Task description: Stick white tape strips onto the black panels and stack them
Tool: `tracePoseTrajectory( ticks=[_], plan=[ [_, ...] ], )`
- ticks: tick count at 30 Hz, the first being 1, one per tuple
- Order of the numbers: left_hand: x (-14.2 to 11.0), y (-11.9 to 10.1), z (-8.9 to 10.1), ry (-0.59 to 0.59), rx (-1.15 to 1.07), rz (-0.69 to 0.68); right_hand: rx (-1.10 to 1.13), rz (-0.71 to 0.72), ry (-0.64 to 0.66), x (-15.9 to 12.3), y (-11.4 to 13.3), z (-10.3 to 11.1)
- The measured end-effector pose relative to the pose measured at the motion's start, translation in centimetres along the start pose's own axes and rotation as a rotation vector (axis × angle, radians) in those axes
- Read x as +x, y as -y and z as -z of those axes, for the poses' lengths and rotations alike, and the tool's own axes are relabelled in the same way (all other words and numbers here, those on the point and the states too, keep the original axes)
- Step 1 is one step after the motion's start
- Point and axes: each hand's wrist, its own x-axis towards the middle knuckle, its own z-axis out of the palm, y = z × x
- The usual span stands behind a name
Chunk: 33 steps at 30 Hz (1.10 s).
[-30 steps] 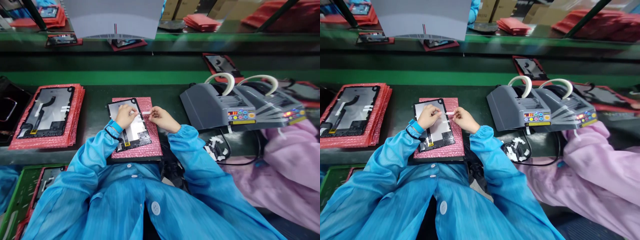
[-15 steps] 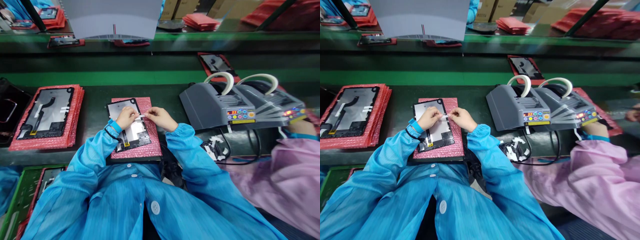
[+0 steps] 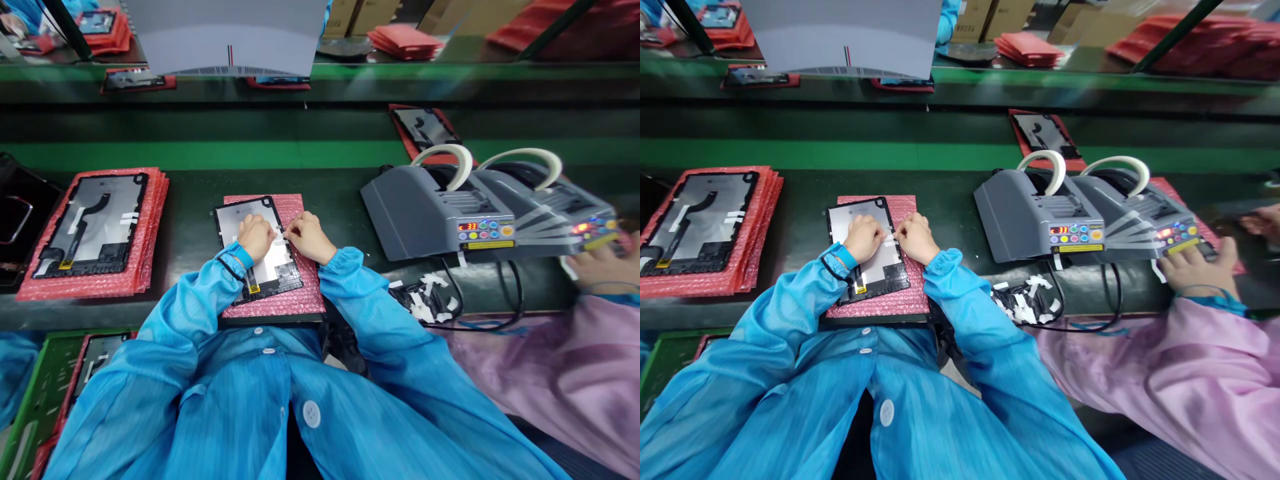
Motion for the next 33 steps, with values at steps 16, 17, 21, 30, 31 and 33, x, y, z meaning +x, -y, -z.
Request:
tracePoseTrajectory(
  ticks=[16,17,21,30,31,33],
  plan=[
    [-0.4,-0.3,0.7,-0.005,-0.001,0.09,-0.14,0.044,-0.105,-2.4,1.2,0.7],
    [-0.4,-0.3,0.7,0.0,-0.005,0.072,-0.155,0.082,-0.092,-3.1,1.4,0.4],
    [-0.4,-0.4,0.3,0.026,0.032,0.019,-0.218,0.03,-0.028,-5.0,2.1,-0.8],
    [-4.9,3.9,3.9,-0.172,0.264,0.352,-0.109,-0.126,-0.109,-3.1,-0.2,1.1],
    [-5.6,4.6,4.2,-0.168,0.276,0.438,-0.133,-0.198,-0.109,-2.5,-0.3,1.5],
    [-6.4,5.6,4.3,-0.103,0.253,0.498,-0.192,-0.289,-0.057,-1.3,0.0,2.0]
  ],
)
